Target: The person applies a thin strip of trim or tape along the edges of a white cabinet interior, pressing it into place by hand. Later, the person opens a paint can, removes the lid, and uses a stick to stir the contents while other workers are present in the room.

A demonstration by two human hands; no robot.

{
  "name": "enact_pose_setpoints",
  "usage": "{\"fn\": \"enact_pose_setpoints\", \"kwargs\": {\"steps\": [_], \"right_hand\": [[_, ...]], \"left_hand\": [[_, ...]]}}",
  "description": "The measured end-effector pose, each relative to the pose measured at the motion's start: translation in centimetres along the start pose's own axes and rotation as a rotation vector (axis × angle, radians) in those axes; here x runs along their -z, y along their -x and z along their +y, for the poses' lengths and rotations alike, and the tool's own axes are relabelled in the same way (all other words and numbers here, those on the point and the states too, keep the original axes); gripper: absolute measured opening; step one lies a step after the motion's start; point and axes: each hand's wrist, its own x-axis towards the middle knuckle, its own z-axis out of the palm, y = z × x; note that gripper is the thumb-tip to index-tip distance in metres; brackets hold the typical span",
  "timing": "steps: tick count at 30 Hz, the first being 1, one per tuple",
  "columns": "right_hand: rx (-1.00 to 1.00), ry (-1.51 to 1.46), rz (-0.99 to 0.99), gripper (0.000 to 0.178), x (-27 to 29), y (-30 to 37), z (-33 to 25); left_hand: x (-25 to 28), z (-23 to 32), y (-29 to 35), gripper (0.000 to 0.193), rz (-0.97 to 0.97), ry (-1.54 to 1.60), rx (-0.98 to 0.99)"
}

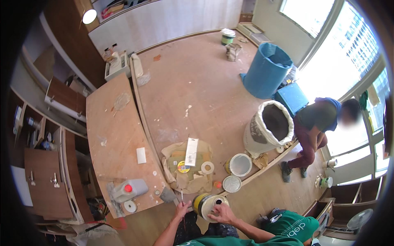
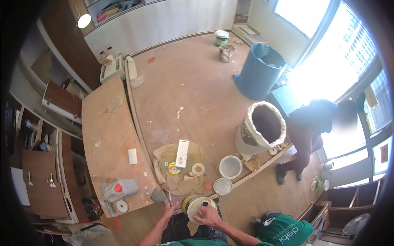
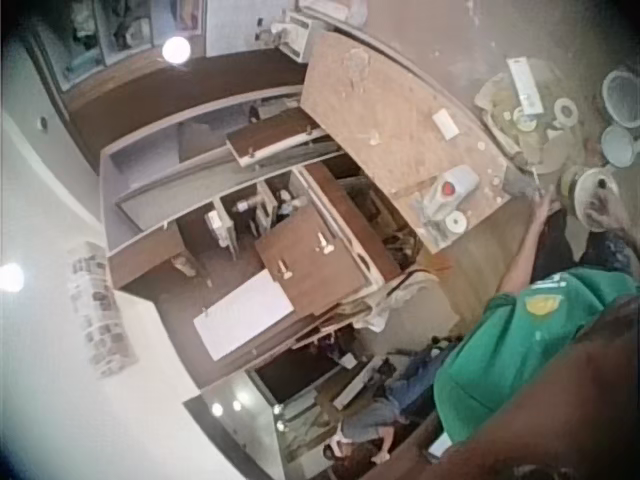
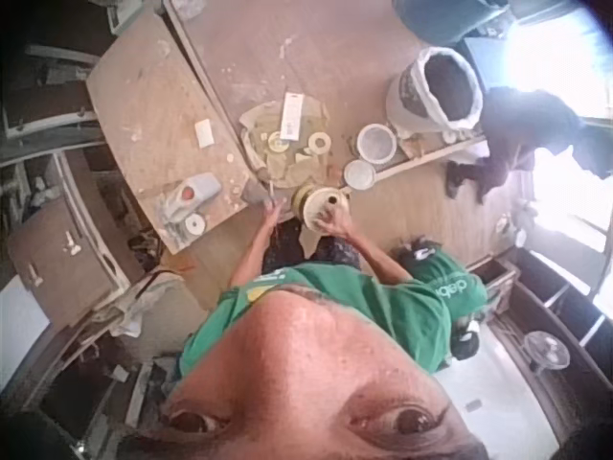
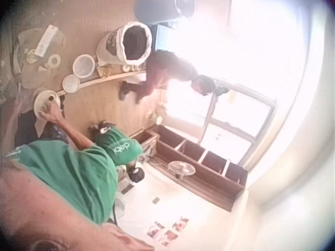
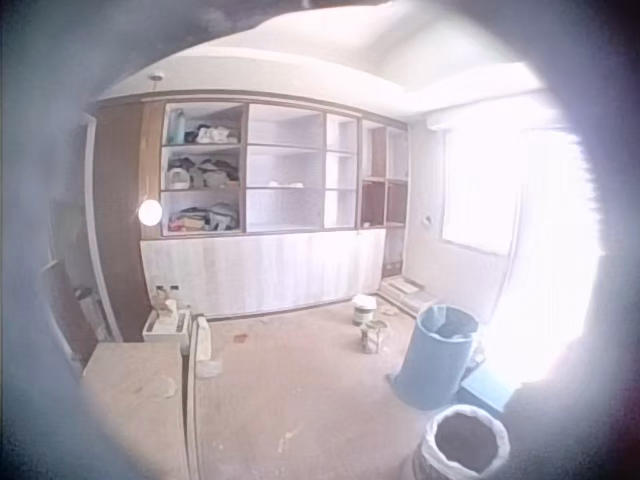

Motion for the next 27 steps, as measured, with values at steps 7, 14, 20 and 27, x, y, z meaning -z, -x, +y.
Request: {"fn": "enact_pose_setpoints", "kwargs": {"steps": [7,14,20,27], "right_hand": [[0.067,0.043,0.126,0.045,9.0,5.9,1.2],[-0.057,0.262,0.103,0.068,17.0,8.7,3.6],[-0.101,0.245,0.091,0.066,18.0,8.9,9.9],[-0.07,0.145,0.126,0.06,20.1,6.0,12.2]], "left_hand": [[-10.2,1.3,2.4,0.054,-0.357,-0.075,0.107],[-19.2,0.7,1.6,0.058,-0.431,-0.057,0.167],[-23.3,-2.0,0.3,0.062,-0.319,-0.098,0.215],[-25.7,-1.2,1.0,0.082,-0.27,-0.071,0.195]]}}
